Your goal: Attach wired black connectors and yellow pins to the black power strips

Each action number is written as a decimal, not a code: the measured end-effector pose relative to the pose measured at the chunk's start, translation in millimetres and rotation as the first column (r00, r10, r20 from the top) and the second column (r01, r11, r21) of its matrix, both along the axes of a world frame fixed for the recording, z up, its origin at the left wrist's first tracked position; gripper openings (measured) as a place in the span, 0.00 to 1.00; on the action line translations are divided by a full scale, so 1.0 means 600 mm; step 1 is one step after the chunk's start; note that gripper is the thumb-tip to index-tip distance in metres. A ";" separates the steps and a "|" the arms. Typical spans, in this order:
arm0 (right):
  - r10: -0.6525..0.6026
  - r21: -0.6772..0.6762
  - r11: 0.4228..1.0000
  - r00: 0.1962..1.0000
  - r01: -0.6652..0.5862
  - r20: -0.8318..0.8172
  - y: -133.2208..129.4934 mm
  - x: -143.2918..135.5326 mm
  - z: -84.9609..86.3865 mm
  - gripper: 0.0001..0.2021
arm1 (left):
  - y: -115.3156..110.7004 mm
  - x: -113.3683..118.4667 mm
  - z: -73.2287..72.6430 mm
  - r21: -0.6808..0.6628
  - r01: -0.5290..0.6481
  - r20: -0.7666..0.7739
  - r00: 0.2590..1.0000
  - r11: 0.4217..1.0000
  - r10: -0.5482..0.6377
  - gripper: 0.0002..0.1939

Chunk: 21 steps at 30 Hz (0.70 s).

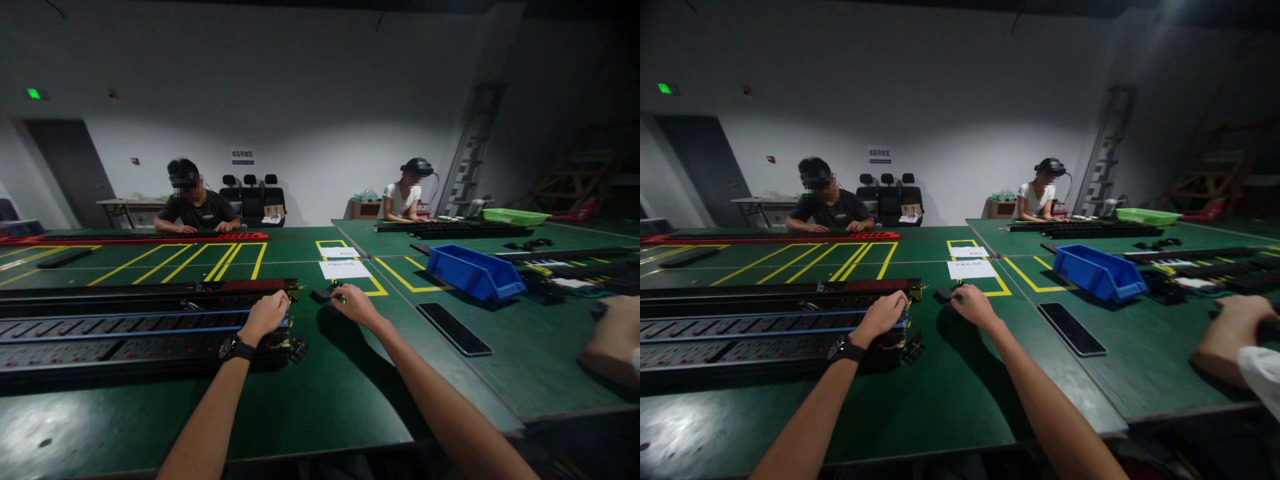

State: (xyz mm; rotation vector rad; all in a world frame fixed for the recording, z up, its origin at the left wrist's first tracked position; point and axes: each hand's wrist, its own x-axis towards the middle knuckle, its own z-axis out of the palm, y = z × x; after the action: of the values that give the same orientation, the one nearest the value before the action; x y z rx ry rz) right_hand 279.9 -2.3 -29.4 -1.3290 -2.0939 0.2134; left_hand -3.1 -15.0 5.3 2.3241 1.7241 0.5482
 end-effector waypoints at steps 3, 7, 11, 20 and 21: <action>0.253 -0.142 0.951 0.956 -0.274 -0.152 -0.031 -0.055 0.017 0.15 | 0.001 0.000 -0.002 0.005 -0.002 -0.009 1.000 1.000 0.002 0.16; 0.545 -0.310 0.755 0.816 -0.578 -0.193 -0.054 -0.082 0.033 0.17 | 0.001 0.001 -0.002 0.002 -0.007 -0.015 1.000 1.000 0.007 0.17; 0.602 -0.475 0.592 0.749 -0.651 -0.276 -0.048 -0.045 0.041 0.18 | 0.000 0.002 0.000 -0.001 -0.006 -0.034 0.999 1.000 0.006 0.17; 0.089 -0.283 0.914 0.822 -0.293 -0.562 0.014 0.068 0.019 0.23 | 0.000 0.001 0.002 -0.016 0.007 -0.032 0.999 1.000 -0.007 0.17; 0.007 -0.258 0.945 0.798 -0.203 -0.602 0.023 0.078 0.010 0.24 | 0.000 0.001 0.002 -0.016 0.010 -0.033 0.999 1.000 -0.010 0.17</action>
State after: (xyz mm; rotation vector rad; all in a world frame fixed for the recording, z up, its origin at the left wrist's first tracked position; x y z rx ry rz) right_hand 326.7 11.6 -23.2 -1.1130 -1.6227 0.9251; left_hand -2.6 -14.7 6.3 2.3422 1.7238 0.4949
